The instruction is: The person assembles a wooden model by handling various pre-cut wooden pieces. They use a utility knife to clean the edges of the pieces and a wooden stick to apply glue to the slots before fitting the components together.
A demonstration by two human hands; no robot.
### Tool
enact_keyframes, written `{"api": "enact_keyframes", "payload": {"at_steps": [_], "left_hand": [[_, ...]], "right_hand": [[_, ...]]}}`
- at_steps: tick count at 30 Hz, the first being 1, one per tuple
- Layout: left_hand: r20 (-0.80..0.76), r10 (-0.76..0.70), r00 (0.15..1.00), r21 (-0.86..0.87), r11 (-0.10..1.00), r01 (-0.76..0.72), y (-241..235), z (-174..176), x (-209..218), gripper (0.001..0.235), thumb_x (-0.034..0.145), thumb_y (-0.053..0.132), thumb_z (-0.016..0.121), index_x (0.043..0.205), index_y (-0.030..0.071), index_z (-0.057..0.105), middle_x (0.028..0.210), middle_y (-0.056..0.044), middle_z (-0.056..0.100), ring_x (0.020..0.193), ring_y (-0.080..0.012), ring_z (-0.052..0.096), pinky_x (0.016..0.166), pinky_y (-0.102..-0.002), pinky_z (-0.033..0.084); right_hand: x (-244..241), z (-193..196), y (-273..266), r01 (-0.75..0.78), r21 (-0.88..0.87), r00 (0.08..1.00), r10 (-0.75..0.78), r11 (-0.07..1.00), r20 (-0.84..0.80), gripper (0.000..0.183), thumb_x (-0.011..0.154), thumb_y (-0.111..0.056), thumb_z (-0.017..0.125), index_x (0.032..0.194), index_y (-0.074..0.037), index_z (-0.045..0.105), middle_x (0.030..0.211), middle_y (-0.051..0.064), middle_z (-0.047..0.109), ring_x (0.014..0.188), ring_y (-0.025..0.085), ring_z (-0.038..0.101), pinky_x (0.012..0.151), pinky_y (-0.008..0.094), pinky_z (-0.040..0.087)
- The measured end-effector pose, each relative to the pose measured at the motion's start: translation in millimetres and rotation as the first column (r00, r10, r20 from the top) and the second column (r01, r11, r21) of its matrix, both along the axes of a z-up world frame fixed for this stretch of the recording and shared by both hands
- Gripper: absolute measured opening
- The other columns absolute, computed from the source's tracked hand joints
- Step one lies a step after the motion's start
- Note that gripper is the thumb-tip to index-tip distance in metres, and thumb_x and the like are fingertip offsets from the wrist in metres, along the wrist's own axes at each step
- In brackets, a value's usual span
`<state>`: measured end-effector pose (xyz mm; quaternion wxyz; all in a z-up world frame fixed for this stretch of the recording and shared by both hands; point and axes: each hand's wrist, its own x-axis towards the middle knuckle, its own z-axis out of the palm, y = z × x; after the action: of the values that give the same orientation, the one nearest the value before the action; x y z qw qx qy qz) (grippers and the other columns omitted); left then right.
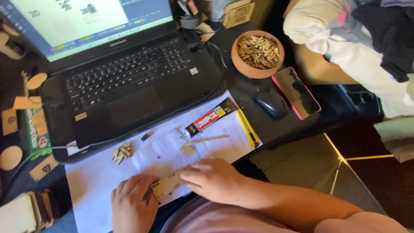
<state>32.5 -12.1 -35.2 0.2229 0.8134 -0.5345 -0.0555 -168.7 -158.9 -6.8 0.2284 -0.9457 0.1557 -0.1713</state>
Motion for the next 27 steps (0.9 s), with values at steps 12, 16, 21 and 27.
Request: {"api": "enact_keyframes", "payload": {"at_steps": [12, 16, 21, 27], "left_hand": [[0.101, -0.006, 0.995, -0.097, 0.995, 0.016, 10, 18, 2, 0.023, 0.086, 0.021, 0.065, 0.107, 0.023, 0.075, 0.107, 0.002, 0.073, 0.092, -0.0226, 0.066, 0.08, -0.04, 0.048], [0.114, -0.053, 0.992, -0.123, 0.99, 0.067, 19, 17, -4, 0.02, 0.085, 0.026, 0.071, 0.102, 0.019, 0.076, 0.103, 0.001, 0.074, 0.089, -0.0199, 0.067, 0.082, -0.038, 0.049], [0.149, -0.172, 0.974, -0.261, 0.943, 0.206, 10, 22, -11, 0.015, 0.084, 0.02, 0.072, 0.098, 0.02, 0.074, 0.098, 0.004, 0.072, 0.083, -0.0172, 0.065, 0.081, -0.033, 0.046], [0.141, -0.183, 0.973, -0.263, 0.941, 0.215, 5, 34, -16, 0.014, 0.085, 0.018, 0.073, 0.1, 0.018, 0.074, 0.097, 0.002, 0.072, 0.083, -0.0191, 0.065, 0.08, -0.035, 0.045]], "right_hand": [[-26, 10, -48, 0.207, 0.039, 0.978, -0.205, 0.978, -0.045, 0.008, 0.089, -0.017, 0.064, 0.097, -0.017, 0.065, 0.077, 0.0, 0.065, 0.064, 0.021, 0.062, 0.052, 0.039, 0.048], [-63, 57, -111, 0.646, -0.087, 0.66, -0.612, 0.759, -0.437, 0.022, 0.09, -0.039, 0.065, 0.09, -0.018, 0.066, 0.077, -0.001, 0.072, 0.069, 0.028, 0.066, 0.06, 0.047, 0.047], [-64, 58, -111, 0.698, -0.031, 0.51, -0.527, 0.715, -0.681, 0.031, 0.089, -0.039, 0.061, 0.108, -0.016, 0.058, 0.093, 0.005, 0.073, 0.081, 0.036, 0.069, 0.069, 0.051, 0.05], [-93, 49, -103, 0.737, 0.014, 0.538, -0.574, 0.676, -0.618, 0.018, 0.089, -0.026, 0.059, 0.092, -0.009, 0.052, 0.086, 0.011, 0.065, 0.073, 0.035, 0.061, 0.068, 0.048, 0.044]]}}
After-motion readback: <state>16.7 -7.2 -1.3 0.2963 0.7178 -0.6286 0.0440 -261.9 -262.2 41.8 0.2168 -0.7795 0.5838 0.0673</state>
